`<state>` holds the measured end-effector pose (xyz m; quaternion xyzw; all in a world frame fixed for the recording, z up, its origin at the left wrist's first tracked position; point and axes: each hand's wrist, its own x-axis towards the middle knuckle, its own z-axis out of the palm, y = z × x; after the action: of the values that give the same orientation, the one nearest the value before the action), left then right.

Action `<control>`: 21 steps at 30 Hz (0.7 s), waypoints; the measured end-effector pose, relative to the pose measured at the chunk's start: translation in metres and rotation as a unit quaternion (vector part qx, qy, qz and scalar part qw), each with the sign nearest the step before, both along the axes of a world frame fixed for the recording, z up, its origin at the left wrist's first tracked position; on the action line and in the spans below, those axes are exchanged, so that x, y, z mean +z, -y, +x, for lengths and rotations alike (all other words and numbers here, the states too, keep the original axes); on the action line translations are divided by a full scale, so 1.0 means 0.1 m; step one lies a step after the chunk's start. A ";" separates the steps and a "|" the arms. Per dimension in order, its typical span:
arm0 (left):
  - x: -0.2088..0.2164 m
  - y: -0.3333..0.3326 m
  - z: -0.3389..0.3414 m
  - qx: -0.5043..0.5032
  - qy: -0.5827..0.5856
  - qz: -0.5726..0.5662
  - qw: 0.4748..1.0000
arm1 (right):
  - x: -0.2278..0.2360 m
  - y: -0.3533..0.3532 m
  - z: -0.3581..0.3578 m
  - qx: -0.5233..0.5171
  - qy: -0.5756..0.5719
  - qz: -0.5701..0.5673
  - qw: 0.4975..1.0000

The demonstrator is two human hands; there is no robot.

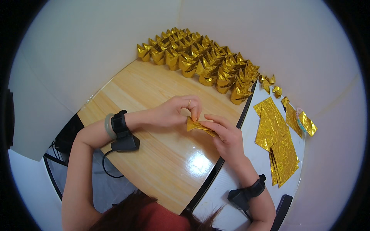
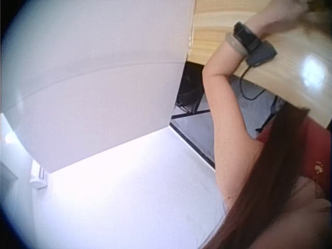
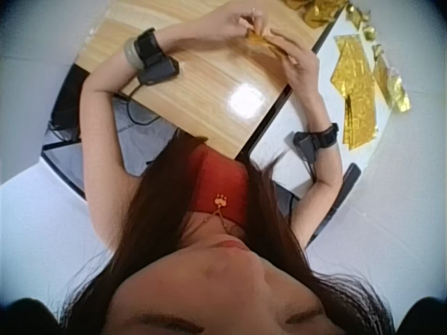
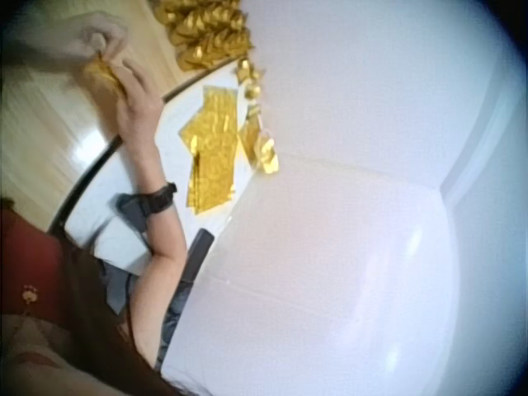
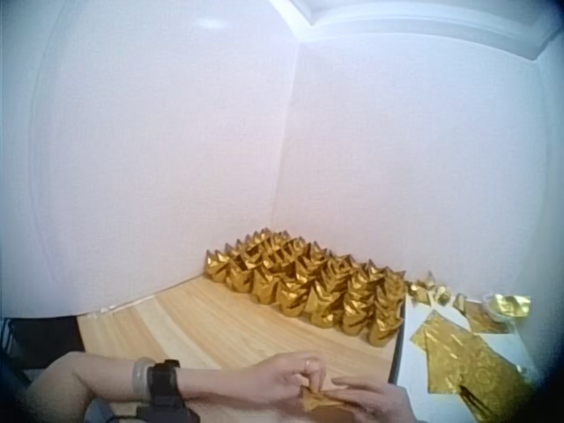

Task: Folding gold foil paper into traditional boat-shaped ingots.

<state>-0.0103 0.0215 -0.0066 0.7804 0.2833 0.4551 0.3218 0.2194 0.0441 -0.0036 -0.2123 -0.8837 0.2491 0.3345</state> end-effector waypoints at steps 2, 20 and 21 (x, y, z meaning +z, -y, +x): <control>-0.09 -0.08 -0.09 -0.015 -0.048 0.008 0.999 | 0.00 -0.03 0.02 0.008 0.018 0.057 0.998; -0.09 -0.05 -0.16 -0.027 -0.241 0.027 0.970 | 0.16 -0.30 0.46 0.031 0.177 0.047 0.983; -0.09 -0.04 -0.16 -0.029 -0.245 0.037 0.968 | 0.20 -0.27 0.45 -0.015 0.192 -0.027 0.981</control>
<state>-0.0264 0.0253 -0.0152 0.8872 0.3141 0.2507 0.2266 0.2641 0.0714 0.0165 -0.2784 -0.9210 0.2229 0.1564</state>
